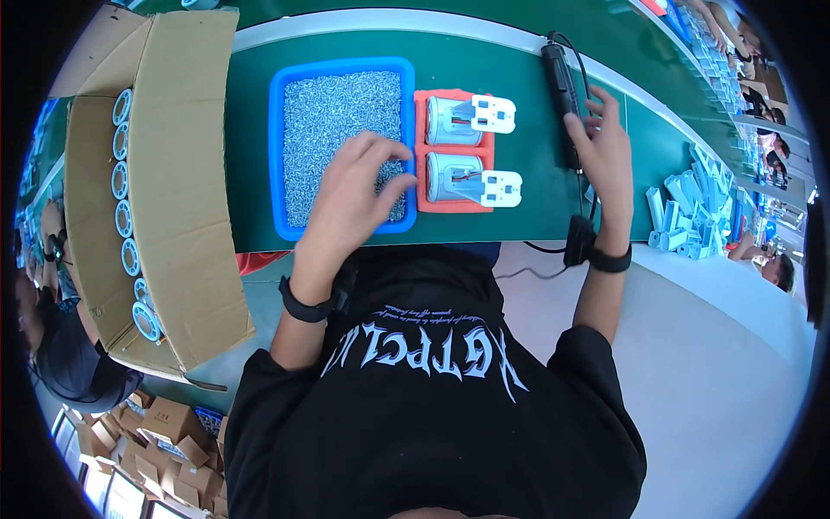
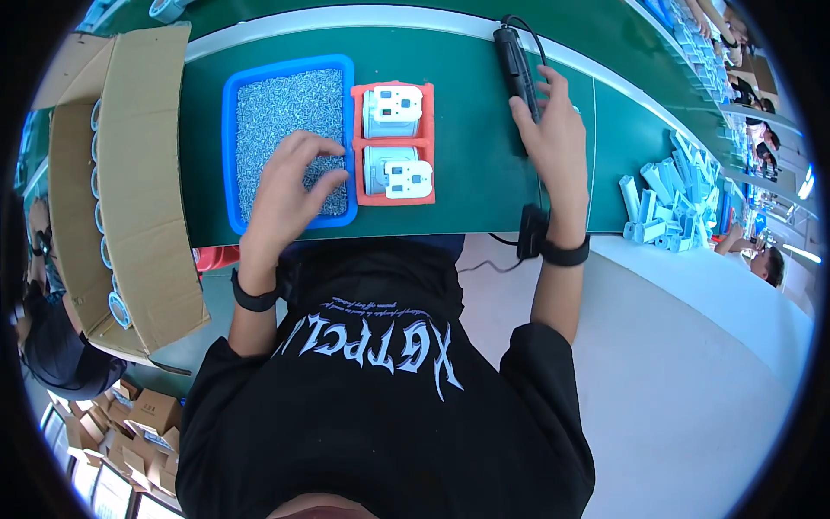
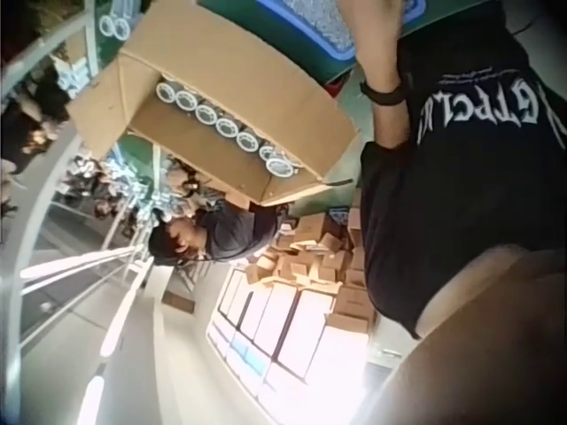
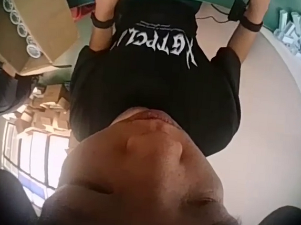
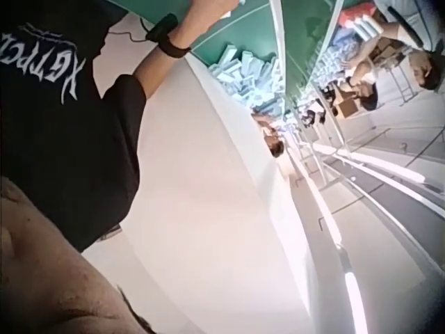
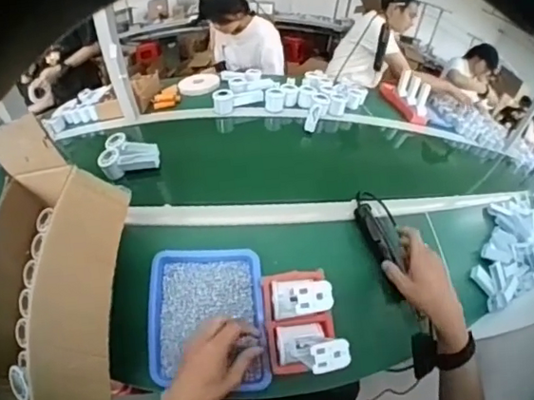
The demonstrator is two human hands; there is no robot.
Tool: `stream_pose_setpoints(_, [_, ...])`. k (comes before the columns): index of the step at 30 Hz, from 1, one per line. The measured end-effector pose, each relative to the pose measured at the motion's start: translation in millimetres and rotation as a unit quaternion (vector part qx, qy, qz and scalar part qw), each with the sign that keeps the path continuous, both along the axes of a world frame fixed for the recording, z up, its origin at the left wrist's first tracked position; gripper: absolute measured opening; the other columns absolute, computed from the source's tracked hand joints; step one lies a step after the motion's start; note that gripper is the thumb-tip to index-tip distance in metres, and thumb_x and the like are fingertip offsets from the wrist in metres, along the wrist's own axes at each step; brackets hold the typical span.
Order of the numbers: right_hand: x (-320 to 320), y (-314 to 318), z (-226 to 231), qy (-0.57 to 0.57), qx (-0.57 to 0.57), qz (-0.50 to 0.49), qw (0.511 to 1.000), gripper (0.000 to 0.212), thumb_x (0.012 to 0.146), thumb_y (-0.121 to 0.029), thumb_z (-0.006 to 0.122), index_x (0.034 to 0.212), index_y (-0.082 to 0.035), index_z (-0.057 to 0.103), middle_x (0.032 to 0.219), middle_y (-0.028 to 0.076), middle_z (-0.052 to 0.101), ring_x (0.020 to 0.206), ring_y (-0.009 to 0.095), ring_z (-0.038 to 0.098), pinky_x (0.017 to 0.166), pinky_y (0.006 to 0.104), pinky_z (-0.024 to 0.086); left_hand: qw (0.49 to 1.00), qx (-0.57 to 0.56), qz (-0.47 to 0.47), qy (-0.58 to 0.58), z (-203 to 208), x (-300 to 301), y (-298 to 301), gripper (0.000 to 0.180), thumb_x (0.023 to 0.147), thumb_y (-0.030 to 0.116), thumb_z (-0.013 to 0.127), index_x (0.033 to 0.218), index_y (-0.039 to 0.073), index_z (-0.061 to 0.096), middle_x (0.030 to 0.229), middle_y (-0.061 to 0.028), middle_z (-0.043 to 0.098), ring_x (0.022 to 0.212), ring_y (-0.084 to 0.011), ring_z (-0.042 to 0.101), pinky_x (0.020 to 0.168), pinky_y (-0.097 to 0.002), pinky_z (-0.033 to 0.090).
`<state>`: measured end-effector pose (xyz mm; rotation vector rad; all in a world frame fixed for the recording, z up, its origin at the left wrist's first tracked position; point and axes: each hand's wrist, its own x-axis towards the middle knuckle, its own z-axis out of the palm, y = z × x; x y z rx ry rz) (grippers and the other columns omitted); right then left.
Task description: The person takes a motor from a box, places it into a holder, and fits a plastic housing over it. They pick up screws from a tray and use a power screwdriver to fasten the housing before placing the unit on the table.
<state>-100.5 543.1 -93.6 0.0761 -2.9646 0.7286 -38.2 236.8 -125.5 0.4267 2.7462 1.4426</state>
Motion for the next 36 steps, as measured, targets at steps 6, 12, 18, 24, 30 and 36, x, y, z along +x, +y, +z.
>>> stream_pose_setpoints(6, [-34.2,15.8,-45.4,-0.089,0.224,-0.062,0.969,0.070,0.078,-0.026,0.069,0.134,0.000,0.036,0.100,0.018,0.062,0.080,0.023,0.063,0.072,0.0317,0.051,0.987,-0.154,-0.040,-0.017,3.8,7.2,-8.3,0.019,0.075,0.007,0.068,0.092,0.006,0.061,0.082,-0.0106,0.052,0.084,-0.0287,0.053,0.072,-0.0382,0.044])
stream_pose_setpoints(12, [-21.4,23.4,14.2,-0.152,-0.403,-0.049,0.901,0.065,0.076,-0.011,0.062,0.135,-0.001,0.036,0.097,0.010,0.053,0.074,0.019,0.058,0.067,0.0318,0.051,0.992,-0.122,-0.027,-0.015,-9.6,6.0,-13.1,0.008,0.077,0.005,0.065,0.086,0.003,0.065,0.078,-0.0104,0.054,0.077,-0.0287,0.056,0.069,-0.0376,0.045])
stream_pose_setpoints(18, [30.9,28.2,112.4,0.054,-0.782,0.215,0.583,0.054,0.073,-0.007,0.061,0.122,0.005,0.041,0.090,0.008,0.051,0.068,0.011,0.052,0.053,0.0234,0.047,0.998,-0.062,0.023,-0.003,-6.7,2.8,-17.9,0.005,0.077,0.004,0.064,0.079,0.004,0.068,0.078,-0.0109,0.062,0.075,-0.0293,0.062,0.067,-0.0378,0.049])
stream_pose_setpoints(24, [46.4,-10.7,166.0,0.447,-0.701,0.023,0.555,0.072,0.082,-0.071,0.042,0.123,-0.012,0.052,0.077,0.003,0.051,0.055,0.014,0.051,0.050,0.0317,0.050,0.998,-0.038,0.046,-0.013,-5.4,2.6,-20.3,0.012,0.077,0.002,0.065,0.087,0.004,0.072,0.084,-0.0127,0.068,0.073,-0.0296,0.066,0.065,-0.0344,0.053])
stream_pose_setpoints(30, [46.7,-9.7,173.5,0.259,-0.697,0.292,0.601,0.071,0.084,-0.070,0.041,0.122,-0.010,0.052,0.077,0.002,0.049,0.054,0.014,0.049,0.047,0.0310,0.047,0.998,0.028,0.054,0.017,4.4,6.1,-6.9,0.013,0.076,-0.001,0.065,0.087,0.004,0.071,0.085,-0.0126,0.069,0.075,-0.0266,0.068,0.067,-0.0315,0.054])
stream_pose_setpoints(36, [36.3,-23.0,168.2,0.203,-0.669,0.376,0.608,0.070,0.086,-0.068,0.041,0.123,-0.009,0.050,0.077,0.003,0.048,0.054,0.014,0.047,0.046,0.0314,0.044,0.983,0.183,0.009,0.028,13.5,6.4,16.7,0.013,0.073,-0.003,0.069,0.085,0.003,0.070,0.083,-0.0103,0.070,0.075,-0.0215,0.068,0.066,-0.0286,0.053])
